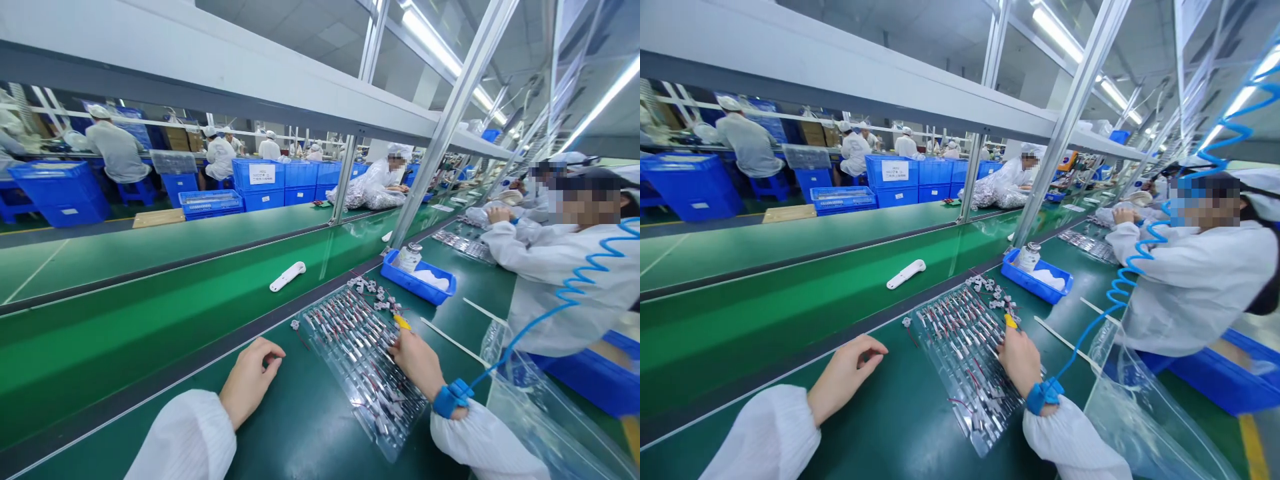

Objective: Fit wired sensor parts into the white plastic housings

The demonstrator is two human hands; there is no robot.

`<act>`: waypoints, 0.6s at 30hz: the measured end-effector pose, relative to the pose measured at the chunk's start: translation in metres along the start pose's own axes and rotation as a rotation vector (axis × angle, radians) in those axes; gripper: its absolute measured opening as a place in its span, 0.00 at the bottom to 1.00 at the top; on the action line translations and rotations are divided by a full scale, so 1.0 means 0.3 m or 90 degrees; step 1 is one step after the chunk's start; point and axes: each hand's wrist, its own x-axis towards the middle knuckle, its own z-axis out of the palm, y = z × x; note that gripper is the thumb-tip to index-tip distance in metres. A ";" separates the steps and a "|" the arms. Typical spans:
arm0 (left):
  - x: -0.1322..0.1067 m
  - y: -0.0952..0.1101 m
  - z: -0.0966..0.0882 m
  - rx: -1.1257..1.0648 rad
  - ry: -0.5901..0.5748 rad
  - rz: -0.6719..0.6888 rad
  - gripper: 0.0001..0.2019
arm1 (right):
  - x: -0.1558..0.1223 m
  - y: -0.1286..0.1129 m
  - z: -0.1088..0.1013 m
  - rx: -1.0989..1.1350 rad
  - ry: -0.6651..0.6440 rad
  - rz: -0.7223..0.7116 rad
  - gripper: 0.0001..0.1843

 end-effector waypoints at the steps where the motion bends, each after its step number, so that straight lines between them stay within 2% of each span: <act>1: 0.019 -0.009 0.012 0.017 0.006 -0.004 0.09 | 0.004 0.006 0.005 0.026 0.006 0.009 0.04; 6: 0.132 -0.024 0.083 0.087 0.013 0.010 0.09 | 0.038 0.063 0.003 0.226 0.018 0.026 0.07; 10: 0.188 0.001 0.122 0.120 -0.017 0.054 0.09 | 0.046 0.116 -0.049 0.452 0.051 0.012 0.08; 12: 0.194 0.010 0.128 0.127 -0.025 0.050 0.08 | 0.032 0.122 -0.083 0.569 0.074 -0.004 0.11; 15: 0.188 0.011 0.121 0.103 -0.025 0.028 0.07 | -0.016 0.080 -0.119 0.700 0.093 -0.028 0.18; 18: 0.173 0.002 0.104 0.025 -0.014 0.001 0.06 | -0.090 -0.023 -0.119 0.802 0.027 -0.034 0.20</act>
